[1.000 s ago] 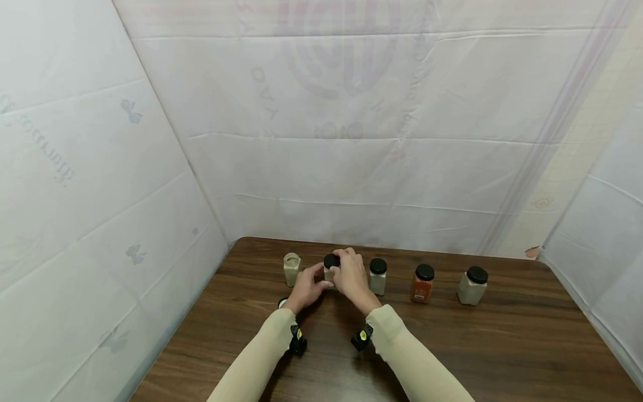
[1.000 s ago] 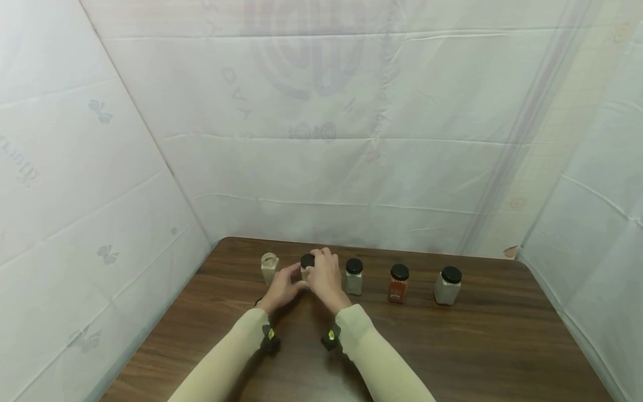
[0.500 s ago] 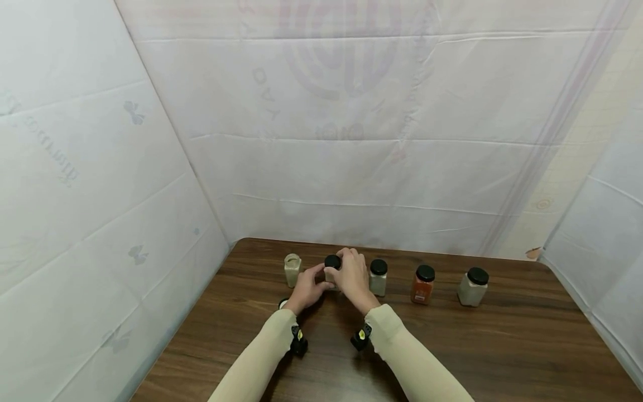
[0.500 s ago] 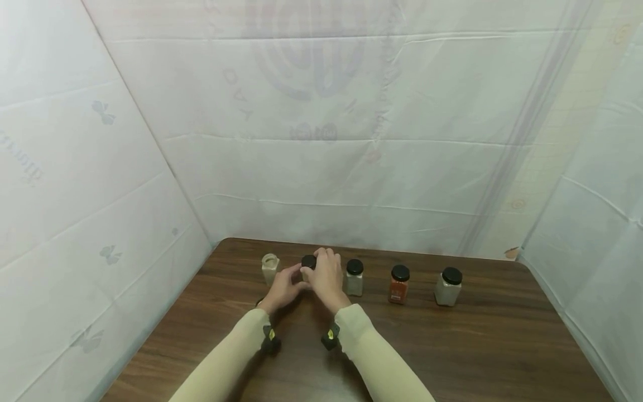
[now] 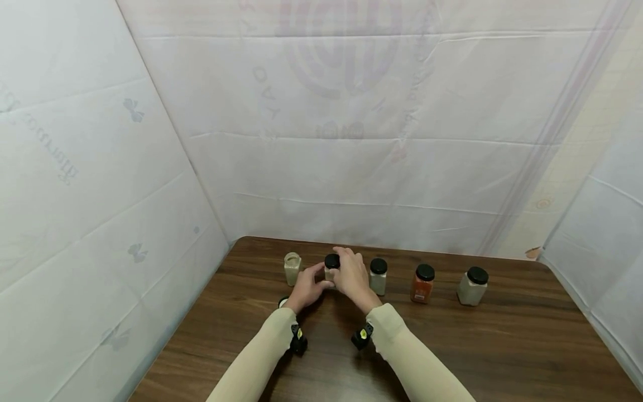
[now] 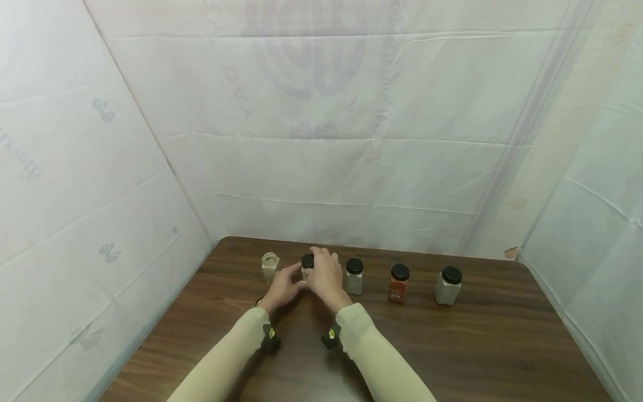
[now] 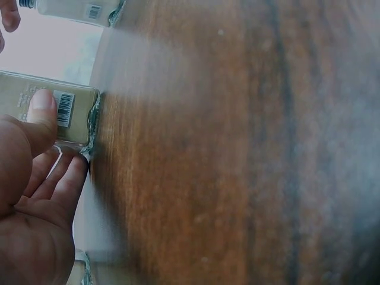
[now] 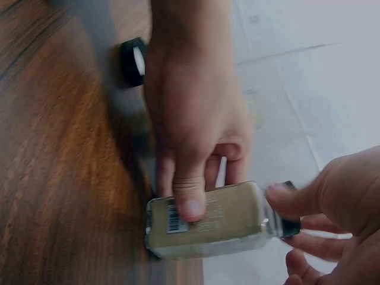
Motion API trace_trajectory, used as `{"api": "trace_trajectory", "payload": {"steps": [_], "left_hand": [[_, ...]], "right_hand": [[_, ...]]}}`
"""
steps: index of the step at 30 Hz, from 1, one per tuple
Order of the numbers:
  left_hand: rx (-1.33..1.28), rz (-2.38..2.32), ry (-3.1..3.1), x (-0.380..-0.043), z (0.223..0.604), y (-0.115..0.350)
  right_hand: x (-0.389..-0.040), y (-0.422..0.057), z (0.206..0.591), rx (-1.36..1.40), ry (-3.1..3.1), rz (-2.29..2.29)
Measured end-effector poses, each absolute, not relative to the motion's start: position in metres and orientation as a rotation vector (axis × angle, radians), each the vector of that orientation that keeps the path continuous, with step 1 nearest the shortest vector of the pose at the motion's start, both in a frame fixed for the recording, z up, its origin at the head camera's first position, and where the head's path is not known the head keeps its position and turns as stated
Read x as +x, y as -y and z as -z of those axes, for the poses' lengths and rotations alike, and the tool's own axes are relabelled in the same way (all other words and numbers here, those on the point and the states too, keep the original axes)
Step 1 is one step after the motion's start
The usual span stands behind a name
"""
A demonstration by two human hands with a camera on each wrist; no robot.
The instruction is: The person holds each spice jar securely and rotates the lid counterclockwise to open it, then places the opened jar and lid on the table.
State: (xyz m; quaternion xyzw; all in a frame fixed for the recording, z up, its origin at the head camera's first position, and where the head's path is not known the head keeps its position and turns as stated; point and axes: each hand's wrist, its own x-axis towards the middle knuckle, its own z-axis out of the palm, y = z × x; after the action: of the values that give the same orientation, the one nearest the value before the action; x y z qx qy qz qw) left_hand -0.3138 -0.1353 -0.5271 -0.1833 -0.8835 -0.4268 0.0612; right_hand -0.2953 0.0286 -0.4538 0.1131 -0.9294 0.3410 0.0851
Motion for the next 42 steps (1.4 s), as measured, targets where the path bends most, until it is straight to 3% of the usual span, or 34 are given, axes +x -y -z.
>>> {"api": "trace_trajectory", "payload": {"steps": [12,23,42], "left_hand": [[-0.531,1.28,2.682,-0.3127,0.5255,0.1343],[-0.534,1.304,2.674,-0.3105,0.5244,0.1337],[-0.5,1.294,2.699,-0.31,0.5228,0.1332]], "right_hand": [[-0.2969,-0.0288,0.457,0.215,2.733,-1.017],[-0.2959,-0.0267,0.4549,0.357,2.8,-0.995],[-0.2937,-0.0252,0.4557,0.243,2.684,-1.073]]}}
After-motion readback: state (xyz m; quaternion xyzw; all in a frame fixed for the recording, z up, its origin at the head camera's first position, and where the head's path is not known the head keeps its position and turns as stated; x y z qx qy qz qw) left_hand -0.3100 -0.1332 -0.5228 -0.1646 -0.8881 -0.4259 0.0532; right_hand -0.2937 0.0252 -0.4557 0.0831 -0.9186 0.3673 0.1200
